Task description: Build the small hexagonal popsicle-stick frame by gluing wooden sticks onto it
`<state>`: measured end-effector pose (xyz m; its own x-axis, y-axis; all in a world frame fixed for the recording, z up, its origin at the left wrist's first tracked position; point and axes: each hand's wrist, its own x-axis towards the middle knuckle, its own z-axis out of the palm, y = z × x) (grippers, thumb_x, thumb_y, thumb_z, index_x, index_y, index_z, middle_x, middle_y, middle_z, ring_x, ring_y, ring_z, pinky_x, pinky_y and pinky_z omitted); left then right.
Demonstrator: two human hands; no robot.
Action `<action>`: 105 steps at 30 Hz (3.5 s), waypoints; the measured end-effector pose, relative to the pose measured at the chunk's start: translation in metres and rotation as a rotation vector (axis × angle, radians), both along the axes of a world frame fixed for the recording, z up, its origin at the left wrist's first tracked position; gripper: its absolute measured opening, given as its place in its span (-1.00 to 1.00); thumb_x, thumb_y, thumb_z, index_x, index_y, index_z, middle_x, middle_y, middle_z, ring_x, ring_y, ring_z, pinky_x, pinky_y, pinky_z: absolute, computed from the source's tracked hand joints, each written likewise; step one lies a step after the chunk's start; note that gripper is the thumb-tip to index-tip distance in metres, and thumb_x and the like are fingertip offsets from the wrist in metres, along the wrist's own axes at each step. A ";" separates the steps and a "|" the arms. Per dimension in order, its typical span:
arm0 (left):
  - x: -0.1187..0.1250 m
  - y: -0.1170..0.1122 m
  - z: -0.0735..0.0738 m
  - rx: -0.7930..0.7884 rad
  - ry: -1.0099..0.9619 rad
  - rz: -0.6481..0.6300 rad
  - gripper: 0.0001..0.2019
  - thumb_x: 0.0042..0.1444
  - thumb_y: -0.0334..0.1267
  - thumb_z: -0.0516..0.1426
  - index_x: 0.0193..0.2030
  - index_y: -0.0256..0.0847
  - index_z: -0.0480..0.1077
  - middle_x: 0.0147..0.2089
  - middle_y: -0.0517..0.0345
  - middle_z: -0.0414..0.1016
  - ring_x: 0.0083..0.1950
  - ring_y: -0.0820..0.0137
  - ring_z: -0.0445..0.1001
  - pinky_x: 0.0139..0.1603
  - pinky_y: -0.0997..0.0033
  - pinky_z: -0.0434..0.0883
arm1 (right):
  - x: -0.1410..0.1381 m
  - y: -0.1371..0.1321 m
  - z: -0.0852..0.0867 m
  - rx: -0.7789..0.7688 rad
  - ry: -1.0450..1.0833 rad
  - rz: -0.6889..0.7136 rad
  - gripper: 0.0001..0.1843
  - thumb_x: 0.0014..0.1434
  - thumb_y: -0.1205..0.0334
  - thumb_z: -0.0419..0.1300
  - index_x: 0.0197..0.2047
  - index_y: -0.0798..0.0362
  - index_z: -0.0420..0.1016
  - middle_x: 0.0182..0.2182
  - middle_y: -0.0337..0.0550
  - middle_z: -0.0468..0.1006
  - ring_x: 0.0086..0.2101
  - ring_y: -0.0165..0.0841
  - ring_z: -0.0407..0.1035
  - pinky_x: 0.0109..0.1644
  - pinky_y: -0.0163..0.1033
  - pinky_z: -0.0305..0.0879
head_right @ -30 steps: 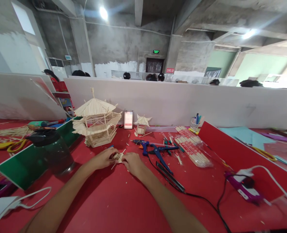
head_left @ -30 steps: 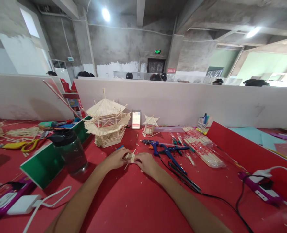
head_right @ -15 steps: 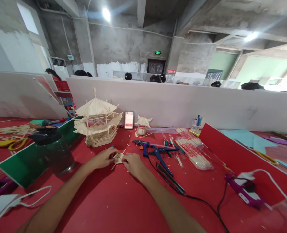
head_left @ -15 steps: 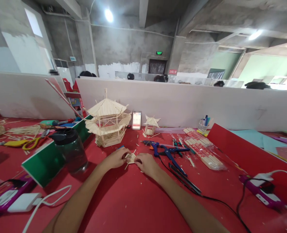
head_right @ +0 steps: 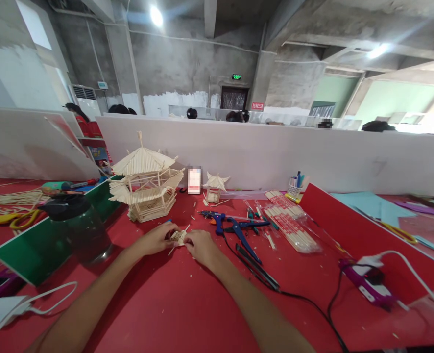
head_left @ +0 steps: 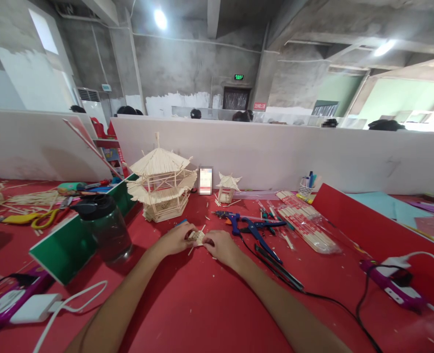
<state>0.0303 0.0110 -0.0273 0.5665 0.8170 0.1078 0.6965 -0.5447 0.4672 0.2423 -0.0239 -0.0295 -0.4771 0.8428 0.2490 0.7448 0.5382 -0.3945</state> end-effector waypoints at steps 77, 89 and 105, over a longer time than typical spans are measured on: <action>0.004 -0.008 0.007 0.012 0.026 0.026 -0.69 0.14 -0.03 0.17 -0.06 -0.17 0.42 -0.18 0.10 0.39 -0.22 0.33 0.38 -0.22 0.39 0.29 | 0.001 0.004 -0.010 -0.013 0.165 -0.004 -0.86 0.13 0.44 0.27 -0.27 0.01 0.57 -0.29 -0.18 0.63 -0.25 -0.35 0.48 -0.14 -0.34 0.26; 0.014 -0.019 0.023 0.115 -0.041 0.009 -0.73 0.30 -0.16 -0.01 -0.13 -0.16 0.49 -0.16 0.02 0.49 -0.18 0.31 0.44 -0.17 0.37 0.32 | 0.009 0.002 -0.001 -0.026 0.236 0.018 -0.88 0.14 0.43 0.28 -0.27 0.02 0.55 -0.31 -0.20 0.63 -0.27 -0.36 0.49 -0.15 -0.34 0.28; 0.025 -0.019 0.019 0.184 0.135 0.012 -0.76 0.28 -0.21 0.03 -0.25 -0.16 0.52 -0.23 0.04 0.51 -0.23 0.31 0.47 -0.26 0.41 0.26 | 0.010 0.009 0.000 0.087 0.177 -0.037 -0.90 0.22 0.40 0.20 -0.22 0.03 0.50 -0.27 -0.17 0.58 -0.22 -0.34 0.44 -0.10 -0.30 0.27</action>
